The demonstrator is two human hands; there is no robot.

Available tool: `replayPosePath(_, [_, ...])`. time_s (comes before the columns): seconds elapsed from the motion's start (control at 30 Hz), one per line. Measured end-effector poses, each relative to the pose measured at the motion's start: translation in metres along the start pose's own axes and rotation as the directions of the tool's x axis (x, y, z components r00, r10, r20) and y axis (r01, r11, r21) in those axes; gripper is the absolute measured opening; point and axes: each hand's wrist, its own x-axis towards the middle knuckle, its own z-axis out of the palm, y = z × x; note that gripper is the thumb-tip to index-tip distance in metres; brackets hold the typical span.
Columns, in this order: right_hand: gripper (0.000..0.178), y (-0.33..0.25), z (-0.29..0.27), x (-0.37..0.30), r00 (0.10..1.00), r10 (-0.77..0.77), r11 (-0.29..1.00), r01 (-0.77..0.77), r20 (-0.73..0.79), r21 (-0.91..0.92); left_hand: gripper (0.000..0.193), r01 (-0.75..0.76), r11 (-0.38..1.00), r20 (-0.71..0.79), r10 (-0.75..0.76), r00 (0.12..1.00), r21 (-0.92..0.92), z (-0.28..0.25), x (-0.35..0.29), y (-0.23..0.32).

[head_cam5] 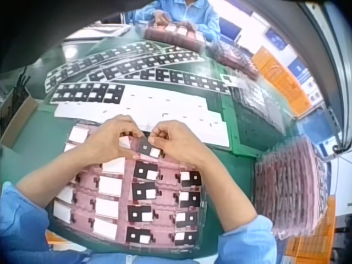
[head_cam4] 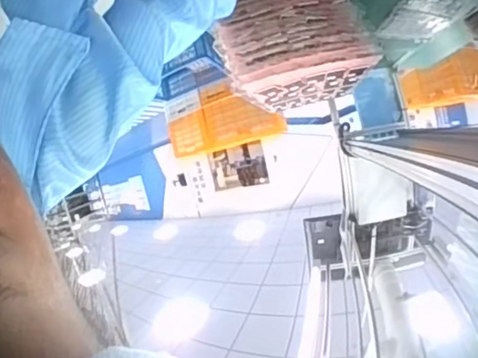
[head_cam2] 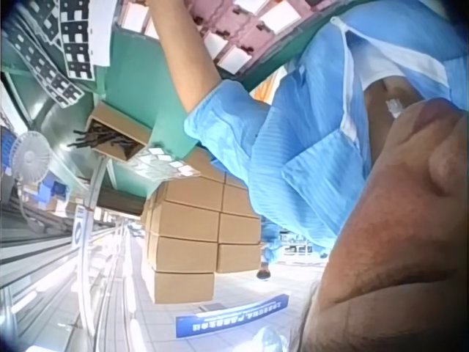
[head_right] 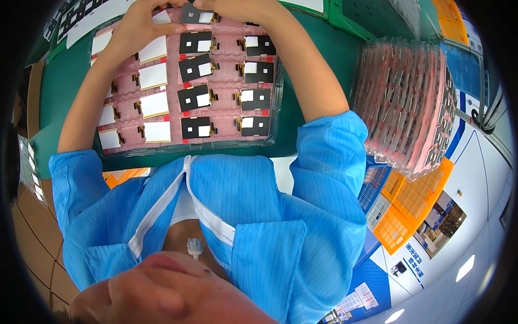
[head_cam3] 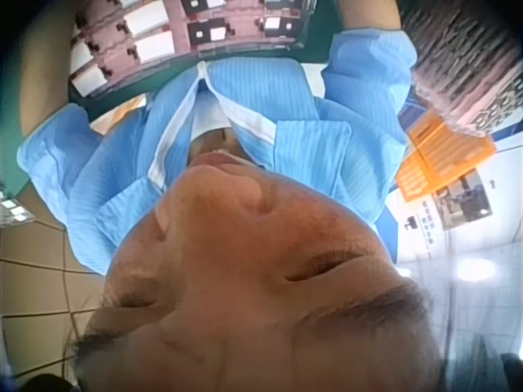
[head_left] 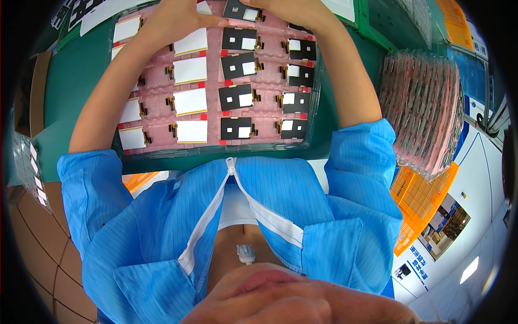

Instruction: The recorder is assembling small electronic modules into a pink plastic component tray.

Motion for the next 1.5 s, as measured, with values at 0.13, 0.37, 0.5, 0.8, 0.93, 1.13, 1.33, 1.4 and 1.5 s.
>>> replayPosePath(0.13, [0.017, 0.001, -0.003, -0.001, 1.0, -0.015, 0.999, 0.014, -0.021, -0.048, 0.045, 0.199, 0.883, 0.033, -0.235, 0.971, 0.426, -0.002, 0.004, 0.01])
replayPosePath(0.37, [0.018, 0.0, 0.0, 0.0, 1.0, -0.017, 0.997, 0.015, -0.024, -0.075, 0.044, 0.22, 0.878, 0.039, -0.26, 0.965, 0.424, -0.004, 0.0, 0.004])
replayPosePath(0.5, [0.017, -0.002, 0.001, -0.001, 0.999, -0.035, 0.997, 0.032, -0.04, -0.064, 0.043, 0.211, 0.954, 0.013, -0.219, 0.976, 0.215, -0.004, 0.0, 0.005])
replayPosePath(0.8, [0.015, 0.002, 0.01, -0.003, 0.979, -0.171, 0.977, 0.154, -0.113, -0.148, 0.042, 0.217, 0.944, 0.009, -0.227, 0.974, 0.249, -0.007, -0.004, 0.002])
replayPosePath(0.93, [0.013, -0.012, 0.009, -0.014, 0.986, -0.1, 0.982, 0.077, -0.134, -0.17, 0.043, 0.235, 0.872, 0.042, -0.279, 0.959, 0.429, -0.003, 0.002, 0.01])
replayPosePath(1.13, [0.018, -0.022, 0.031, -0.027, 0.895, -0.339, 0.779, 0.095, -0.289, -0.62, 0.042, 0.214, 0.924, -0.025, -0.217, 0.976, 0.316, 0.001, 0.003, 0.012])
replayPosePath(1.33, [0.018, -0.019, 0.036, -0.026, 0.831, -0.416, 0.71, 0.042, -0.371, -0.703, 0.035, -0.433, 0.902, -0.209, 0.421, 0.882, -0.009, 0.006, -0.004, -0.018])
replayPosePath(1.4, [0.018, 0.005, 0.031, -0.025, 0.846, -0.389, 0.746, 0.057, -0.365, -0.663, 0.038, 0.024, 0.861, 0.022, -0.041, 0.999, 0.507, 0.004, -0.001, -0.004])
replayPosePath(1.5, [0.015, -0.016, 0.011, -0.012, 0.934, -0.231, 0.867, 0.071, -0.271, -0.494, 0.043, 0.05, 0.914, -0.057, -0.03, 0.998, 0.402, -0.018, 0.002, -0.002])
